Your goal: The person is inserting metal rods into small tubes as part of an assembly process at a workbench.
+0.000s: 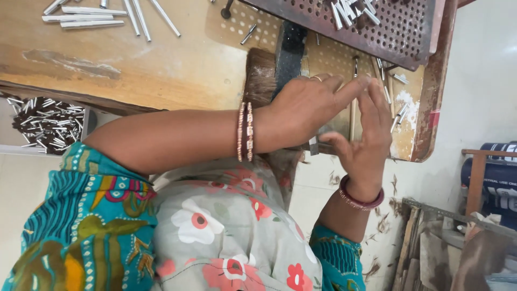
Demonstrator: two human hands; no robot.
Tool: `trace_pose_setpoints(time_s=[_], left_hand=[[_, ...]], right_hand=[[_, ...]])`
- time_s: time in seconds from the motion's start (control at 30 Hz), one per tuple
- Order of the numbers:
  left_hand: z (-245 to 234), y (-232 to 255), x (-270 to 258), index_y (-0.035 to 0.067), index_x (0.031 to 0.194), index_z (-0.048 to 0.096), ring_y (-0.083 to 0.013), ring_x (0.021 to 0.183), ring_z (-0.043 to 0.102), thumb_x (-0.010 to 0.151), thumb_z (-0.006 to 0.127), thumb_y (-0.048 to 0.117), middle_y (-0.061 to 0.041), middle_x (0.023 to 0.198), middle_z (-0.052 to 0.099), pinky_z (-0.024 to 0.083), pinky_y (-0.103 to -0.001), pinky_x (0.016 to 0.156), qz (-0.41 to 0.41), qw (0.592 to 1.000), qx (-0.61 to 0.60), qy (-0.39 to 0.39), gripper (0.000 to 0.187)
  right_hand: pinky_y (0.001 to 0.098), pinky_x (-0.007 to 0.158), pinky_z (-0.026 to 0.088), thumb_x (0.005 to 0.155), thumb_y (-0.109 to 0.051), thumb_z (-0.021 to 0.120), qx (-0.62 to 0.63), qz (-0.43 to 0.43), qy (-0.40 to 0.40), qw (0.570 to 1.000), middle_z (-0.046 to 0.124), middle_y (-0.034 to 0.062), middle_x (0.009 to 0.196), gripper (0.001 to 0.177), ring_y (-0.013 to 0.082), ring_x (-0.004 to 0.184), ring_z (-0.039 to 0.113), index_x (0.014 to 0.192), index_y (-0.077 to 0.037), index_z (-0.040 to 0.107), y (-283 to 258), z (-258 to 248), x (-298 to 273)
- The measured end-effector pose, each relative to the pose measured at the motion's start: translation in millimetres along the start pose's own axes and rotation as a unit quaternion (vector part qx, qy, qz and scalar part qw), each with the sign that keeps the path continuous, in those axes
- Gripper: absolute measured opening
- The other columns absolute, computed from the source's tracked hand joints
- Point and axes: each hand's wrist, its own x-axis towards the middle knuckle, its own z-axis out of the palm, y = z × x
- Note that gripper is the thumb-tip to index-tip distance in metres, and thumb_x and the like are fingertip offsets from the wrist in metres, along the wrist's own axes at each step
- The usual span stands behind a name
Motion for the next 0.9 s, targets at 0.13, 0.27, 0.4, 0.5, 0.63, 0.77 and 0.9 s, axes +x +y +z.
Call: trace_pose_setpoints(time_s=[0.13,0.27,0.4,0.5,0.63,0.77,0.9], left_hand=[[-43,12,-22,0.007,0.152,0.039,-0.0367,0.106,0.069,0.085,0.074,0.012,-0.018,0.129,0.065,0.056,-0.045,0.083,0.022,0.997,0.004,0.069,0.075],[-88,18,-44,0.007,0.151,0.039,-0.0374,0.131,0.061,0.094,0.076,0.014,-0.016,0.144,0.059,0.052,-0.046,0.107,0.034,0.992,-0.027,0.122,0.069],[-106,13,-67,0.005,0.143,0.048,-0.0375,0.132,0.061,0.102,0.075,0.016,-0.016,0.141,0.060,0.051,-0.044,0.110,0.015,0.981,-0.063,0.180,0.050],[-105,5,-73,0.004,0.119,0.059,-0.0338,0.127,0.066,0.106,0.073,0.013,-0.013,0.125,0.066,0.053,-0.039,0.102,-0.024,0.971,-0.092,0.221,0.021],[-95,-9,-78,0.006,0.094,0.063,-0.0301,0.119,0.070,0.105,0.072,0.011,-0.013,0.116,0.070,0.054,-0.036,0.095,-0.031,0.962,-0.085,0.256,0.016],[-93,-10,-78,0.002,0.093,0.063,-0.0297,0.112,0.070,0.100,0.072,0.013,-0.016,0.114,0.070,0.054,-0.036,0.095,-0.064,0.946,-0.123,0.292,0.016],[-83,-25,-83,0.003,0.090,0.063,-0.0275,0.110,0.071,0.102,0.071,0.014,-0.016,0.114,0.071,0.054,-0.035,0.095,-0.079,0.943,-0.161,0.282,0.018]], right_hand=[[0.0570,0.128,0.031,0.100,-0.071,0.055,-0.086,0.003,0.022,0.996,0.040,0.0255,0.163,0.089,0.0424,0.155,0.035,0.154,-0.001,0.049,0,22,-29],[0.0576,0.130,0.025,0.100,-0.074,0.045,-0.118,0.065,0.050,0.990,0.041,0.0211,0.165,0.094,0.0388,0.156,0.035,0.157,0.001,0.045,-4,27,-30],[0.0560,0.126,0.028,0.102,-0.063,0.048,-0.139,0.056,0.060,0.987,0.058,0.0190,0.149,0.078,0.0348,0.143,0.052,0.148,0.000,0.054,-3,33,-18],[0.0421,0.103,0.048,0.093,-0.063,0.069,0.008,0.147,0.184,0.972,0.068,0.0132,0.111,0.073,0.0285,0.107,0.064,0.127,0.002,0.064,-3,35,-10],[0.0378,0.078,0.053,0.087,-0.050,0.080,0.188,0.247,0.079,0.947,0.070,0.0034,0.089,0.048,0.0227,0.080,0.069,0.100,-0.005,0.072,2,43,-2],[0.0390,0.090,0.045,0.092,-0.035,0.085,0.023,0.100,0.177,0.979,0.072,0.0075,0.091,0.032,0.0260,0.091,0.064,0.100,-0.006,0.072,1,47,-9],[0.0393,0.099,0.043,0.098,-0.029,0.080,0.016,0.078,0.203,0.976,0.072,0.0068,0.100,0.025,0.0253,0.098,0.065,0.111,-0.008,0.074,-2,42,-6]])
